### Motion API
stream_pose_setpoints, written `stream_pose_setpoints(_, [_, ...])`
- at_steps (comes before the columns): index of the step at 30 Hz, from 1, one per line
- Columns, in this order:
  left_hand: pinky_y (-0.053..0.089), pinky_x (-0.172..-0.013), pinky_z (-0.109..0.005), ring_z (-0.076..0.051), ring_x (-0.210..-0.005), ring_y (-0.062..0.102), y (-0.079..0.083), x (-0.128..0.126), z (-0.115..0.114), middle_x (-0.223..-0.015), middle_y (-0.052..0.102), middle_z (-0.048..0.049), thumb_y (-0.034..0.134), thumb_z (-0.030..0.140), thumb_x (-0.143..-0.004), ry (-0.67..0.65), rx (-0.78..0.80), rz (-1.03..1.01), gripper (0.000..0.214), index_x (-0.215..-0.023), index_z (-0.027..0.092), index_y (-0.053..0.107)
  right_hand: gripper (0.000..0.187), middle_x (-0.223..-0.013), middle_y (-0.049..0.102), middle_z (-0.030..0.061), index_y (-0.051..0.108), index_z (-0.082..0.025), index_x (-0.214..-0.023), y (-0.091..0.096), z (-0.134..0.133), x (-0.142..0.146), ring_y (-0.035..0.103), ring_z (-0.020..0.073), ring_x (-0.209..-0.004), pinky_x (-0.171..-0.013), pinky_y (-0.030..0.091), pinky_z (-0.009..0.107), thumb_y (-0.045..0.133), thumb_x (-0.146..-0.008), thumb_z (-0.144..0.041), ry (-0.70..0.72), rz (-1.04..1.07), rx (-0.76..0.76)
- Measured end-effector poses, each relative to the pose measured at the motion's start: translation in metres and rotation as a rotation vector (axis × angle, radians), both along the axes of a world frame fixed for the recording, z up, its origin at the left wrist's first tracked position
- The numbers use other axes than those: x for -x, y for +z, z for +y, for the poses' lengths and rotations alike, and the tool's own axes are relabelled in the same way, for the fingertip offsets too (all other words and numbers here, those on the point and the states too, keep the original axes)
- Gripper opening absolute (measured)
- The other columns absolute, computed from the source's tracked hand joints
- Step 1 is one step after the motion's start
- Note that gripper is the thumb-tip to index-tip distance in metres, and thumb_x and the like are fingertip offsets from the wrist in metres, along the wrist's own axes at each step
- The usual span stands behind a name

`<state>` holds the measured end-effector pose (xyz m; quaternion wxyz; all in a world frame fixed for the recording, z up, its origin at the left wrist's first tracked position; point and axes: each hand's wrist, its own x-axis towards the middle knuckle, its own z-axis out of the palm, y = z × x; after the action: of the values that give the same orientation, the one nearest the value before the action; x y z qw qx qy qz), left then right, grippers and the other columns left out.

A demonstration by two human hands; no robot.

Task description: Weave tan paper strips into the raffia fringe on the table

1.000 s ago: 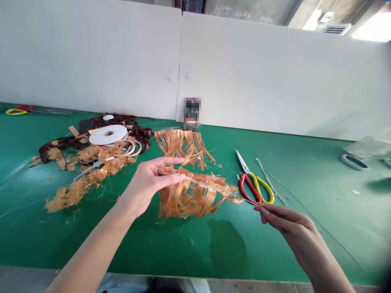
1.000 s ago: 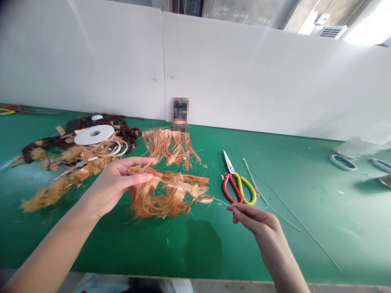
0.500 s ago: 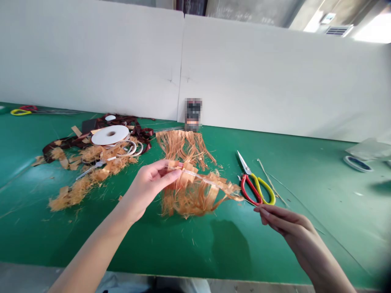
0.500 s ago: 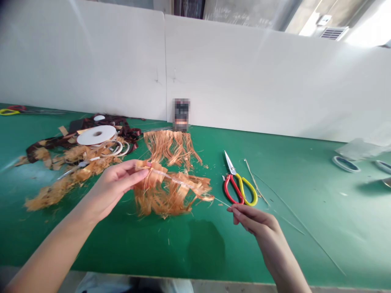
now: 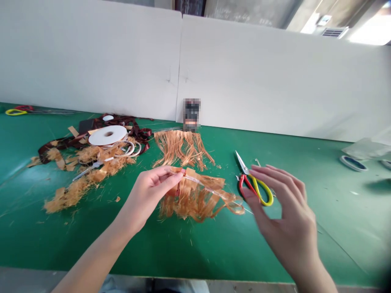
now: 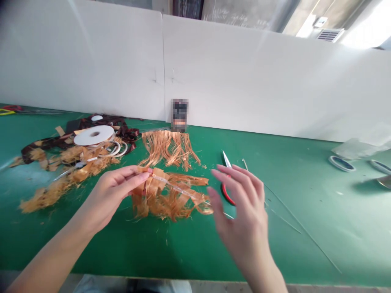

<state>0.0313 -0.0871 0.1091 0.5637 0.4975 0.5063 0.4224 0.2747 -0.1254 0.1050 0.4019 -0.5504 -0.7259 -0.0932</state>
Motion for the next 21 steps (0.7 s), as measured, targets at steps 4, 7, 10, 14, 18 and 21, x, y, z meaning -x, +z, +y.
stream_pose_setpoints(4, [0.042, -0.056, -0.016, -0.008, -0.063, 0.053, 0.004, -0.009, -0.004, -0.070, 0.061, 0.0024, 0.069, 0.042, -0.079, -0.017, 0.071, -0.071, 0.022, -0.088, 0.021, 0.070, 0.036, -0.125, 0.061, 0.0062, 0.066, -0.025, -0.110, 0.015, 0.001, 0.040, 0.042, 0.0277, -0.122, -0.101, 0.039, 0.044, 0.066, -0.079, -0.005, 0.218, -0.304, -0.123])
stream_pose_setpoints(7, [0.042, -0.056, -0.017, -0.008, -0.063, 0.053, 0.006, -0.012, -0.006, -0.071, 0.061, 0.0026, 0.070, 0.041, -0.079, -0.041, 0.098, -0.126, 0.022, -0.083, 0.020, 0.068, 0.029, -0.121, 0.066, 0.0039, 0.069, -0.023, -0.107, 0.013, 0.007, 0.053, 0.042, 0.0248, -0.116, -0.098, 0.042, 0.039, 0.062, -0.084, -0.007, 0.312, -0.373, -0.138])
stream_pose_setpoints(10, [0.042, -0.054, -0.017, -0.008, -0.060, 0.052, 0.007, -0.011, -0.007, -0.068, 0.060, 0.0028, 0.069, 0.041, -0.079, -0.077, 0.105, -0.135, 0.022, -0.082, 0.019, 0.068, 0.022, -0.109, 0.073, 0.0021, 0.072, -0.023, -0.098, 0.007, 0.012, 0.057, 0.048, 0.0215, -0.102, -0.088, 0.047, 0.034, 0.062, -0.085, -0.008, 0.312, -0.347, -0.207])
stream_pose_setpoints(14, [0.040, -0.052, -0.017, -0.008, -0.057, 0.052, 0.006, -0.009, -0.007, -0.063, 0.060, 0.0029, 0.069, 0.039, -0.080, -0.083, 0.089, -0.101, 0.020, -0.081, 0.019, 0.068, 0.019, -0.096, 0.076, 0.0000, 0.074, -0.025, -0.086, 0.006, 0.014, 0.056, 0.053, 0.0198, -0.089, -0.075, 0.049, 0.033, 0.067, -0.081, -0.008, 0.331, -0.213, -0.201])
stream_pose_setpoints(18, [0.043, -0.053, -0.017, -0.009, -0.058, 0.055, 0.003, -0.010, -0.005, -0.063, 0.061, 0.0028, 0.069, 0.033, -0.079, -0.083, 0.067, -0.102, 0.014, -0.080, 0.020, 0.068, 0.020, -0.091, 0.075, 0.0035, 0.074, -0.022, -0.084, 0.011, 0.012, 0.057, 0.054, 0.0197, -0.083, -0.073, 0.050, 0.035, 0.064, -0.079, -0.006, 0.376, -0.024, -0.077])
stream_pose_setpoints(21, [0.047, -0.057, -0.017, -0.010, -0.062, 0.058, 0.001, -0.010, -0.005, -0.066, 0.065, 0.0019, 0.070, 0.031, -0.078, -0.084, 0.041, -0.093, 0.010, -0.079, 0.021, 0.070, 0.020, -0.083, 0.074, 0.0022, 0.073, -0.023, -0.082, 0.014, 0.012, 0.058, 0.057, 0.0186, -0.079, -0.070, 0.052, 0.034, 0.063, -0.077, -0.006, 0.407, 0.167, 0.109])
